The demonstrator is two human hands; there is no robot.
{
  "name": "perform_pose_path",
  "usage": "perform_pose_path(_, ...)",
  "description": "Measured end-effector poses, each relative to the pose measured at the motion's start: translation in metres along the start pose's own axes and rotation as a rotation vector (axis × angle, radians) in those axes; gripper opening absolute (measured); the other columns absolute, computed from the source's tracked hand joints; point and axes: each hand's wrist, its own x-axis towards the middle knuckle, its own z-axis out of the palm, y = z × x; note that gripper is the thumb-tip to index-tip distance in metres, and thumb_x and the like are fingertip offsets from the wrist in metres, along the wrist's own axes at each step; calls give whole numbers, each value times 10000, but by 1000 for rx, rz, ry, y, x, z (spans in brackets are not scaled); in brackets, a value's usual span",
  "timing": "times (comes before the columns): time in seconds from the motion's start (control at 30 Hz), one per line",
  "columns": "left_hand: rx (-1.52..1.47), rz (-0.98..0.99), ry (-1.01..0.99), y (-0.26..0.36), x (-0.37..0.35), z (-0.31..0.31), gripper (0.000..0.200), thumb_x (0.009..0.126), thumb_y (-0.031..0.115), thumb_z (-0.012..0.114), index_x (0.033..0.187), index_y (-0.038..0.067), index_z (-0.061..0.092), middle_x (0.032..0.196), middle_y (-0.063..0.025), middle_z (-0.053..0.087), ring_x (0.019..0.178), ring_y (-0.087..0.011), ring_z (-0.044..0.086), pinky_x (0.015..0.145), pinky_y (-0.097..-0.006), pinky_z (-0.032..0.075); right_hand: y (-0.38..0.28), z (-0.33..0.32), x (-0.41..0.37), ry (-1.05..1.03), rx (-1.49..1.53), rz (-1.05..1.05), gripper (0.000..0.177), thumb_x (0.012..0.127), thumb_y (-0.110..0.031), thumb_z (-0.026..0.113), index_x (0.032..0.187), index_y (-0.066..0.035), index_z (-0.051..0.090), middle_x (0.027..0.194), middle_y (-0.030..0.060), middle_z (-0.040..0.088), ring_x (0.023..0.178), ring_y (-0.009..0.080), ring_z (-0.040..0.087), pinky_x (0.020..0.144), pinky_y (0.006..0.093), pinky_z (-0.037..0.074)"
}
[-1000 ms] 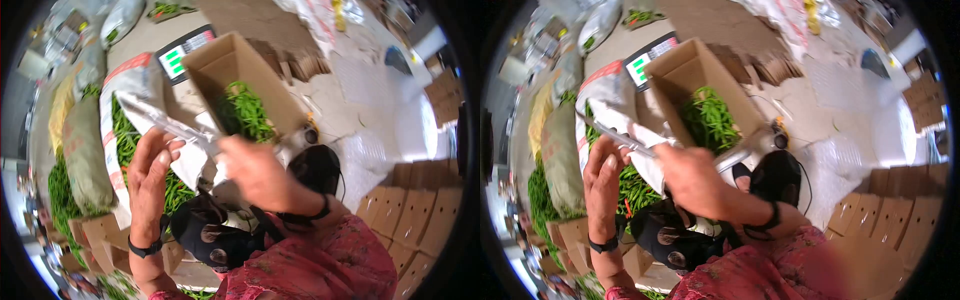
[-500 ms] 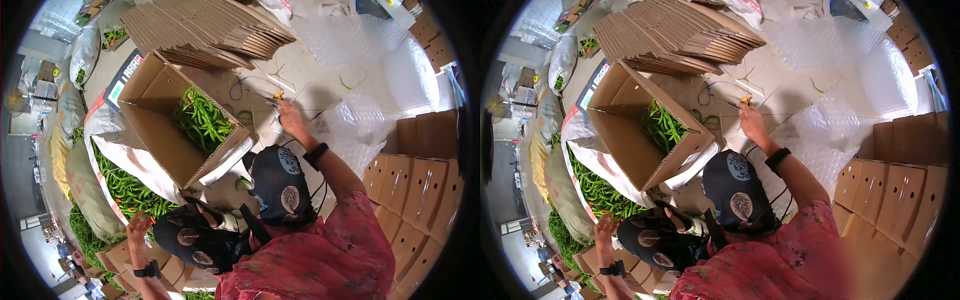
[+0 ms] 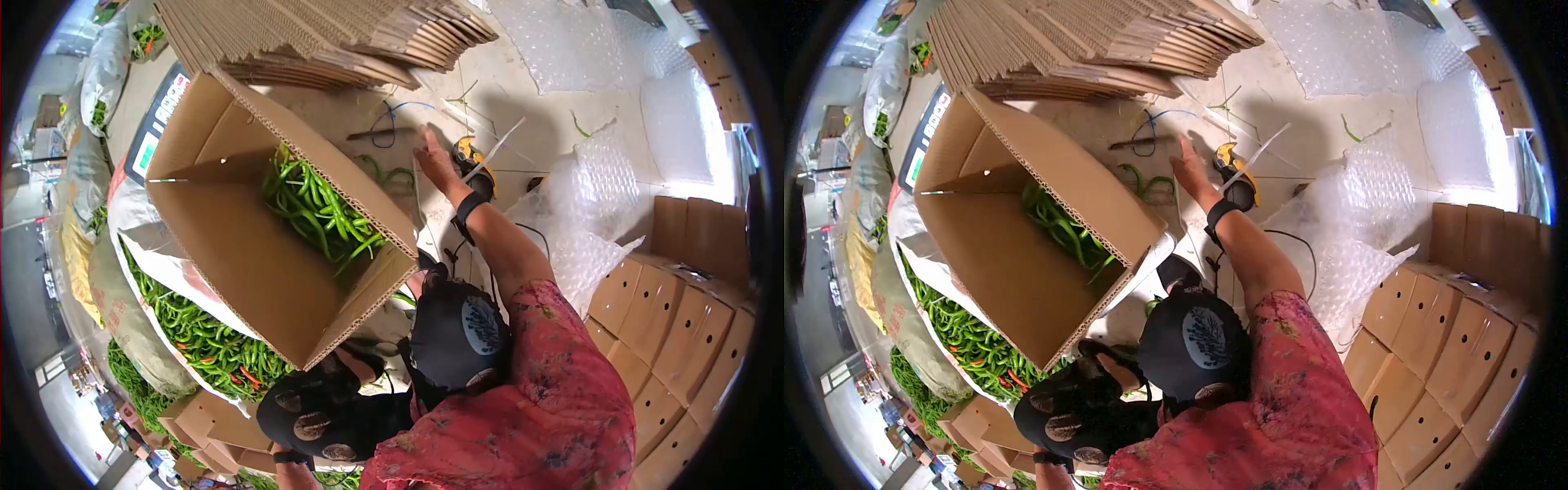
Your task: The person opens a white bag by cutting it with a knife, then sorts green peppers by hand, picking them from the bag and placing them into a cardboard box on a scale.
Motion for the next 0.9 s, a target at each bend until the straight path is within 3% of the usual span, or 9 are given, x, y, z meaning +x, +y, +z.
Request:
perform_pose_path(0.13,30,-17,15,-37,7,-10,225,900,161,535,1043,19,635,837,-44,674,806,-173,627,715,-352,492,-18,-13,-20,-93,-498,-99,644,767,-128,663,1359,-60,420,1213,187,547,1067,406,520,884,468,459)
perform_pose_path(0.2,23,11,17,-68,2,-21,219,898,154,527,1035,19,633,814,-43,671,781,-171,626,693,-356,491,4,0,-19,-561,-708,-245,431,795,-22,579,1221,-67,531,1124,234,586,1028,413,565,860,464,494)
perform_pose_path(0.3,44,97,29,-120,-4,-29,212,894,144,515,1022,20,630,779,-42,665,744,-169,624,660,-362,489,14,-23,-53,-735,-734,-343,373,834,-47,566,1207,-41,554,1103,202,610,1043,358,574,886,437,485)
perform_pose_path(0.5,206,501,142,-243,64,-52,200,887,124,492,995,21,623,709,-40,654,670,-164,621,594,-374,485,38,-73,-42,-66,-311,-742,294,912,-95,539,1179,9,599,1060,137,657,1072,248,593,940,382,469)
perform_pose_path(0.57,310,708,262,-297,100,-65,197,884,118,484,987,21,621,686,-39,650,645,-162,620,571,-378,484,-171,-102,-38,-522,161,-282,312,954,-138,530,1215,26,578,1096,82,641,1031,191,594,916,329,467)
perform_pose_path(0.63,-61,349,63,-146,-18,-2,293,866,93,492,1104,-34,607,717,-46,598,625,-136,581,559,-298,474,-230,-136,-25,-274,427,140,310,963,-169,556,1210,17,574,1048,32,614,838,96,544,815,250,461)
perform_pose_path(0.7,-39,368,11,-146,10,-2,320,875,80,497,1150,-49,596,773,-44,600,674,-123,573,612,-259,493,-337,-148,-86,-316,313,-185,294,962,-107,505,1220,30,525,1182,75,523,940,117,508,848,249,439)
perform_pose_path(0.77,9,488,41,-109,14,18,304,883,92,509,1145,-17,617,770,-45,612,666,-122,560,612,-260,485,-420,-129,-158,-87,579,-44,306,984,-183,524,1210,22,509,1081,78,551,689,86,476,557,188,402)
perform_pose_path(0.9,286,957,114,-15,39,62,328,907,191,570,1180,11,593,875,-134,677,736,-210,642,697,-326,507,-420,-81,-261,-970,470,-28,233,959,-152,529,1109,23,564,1090,104,550,848,140,593,610,207,475)
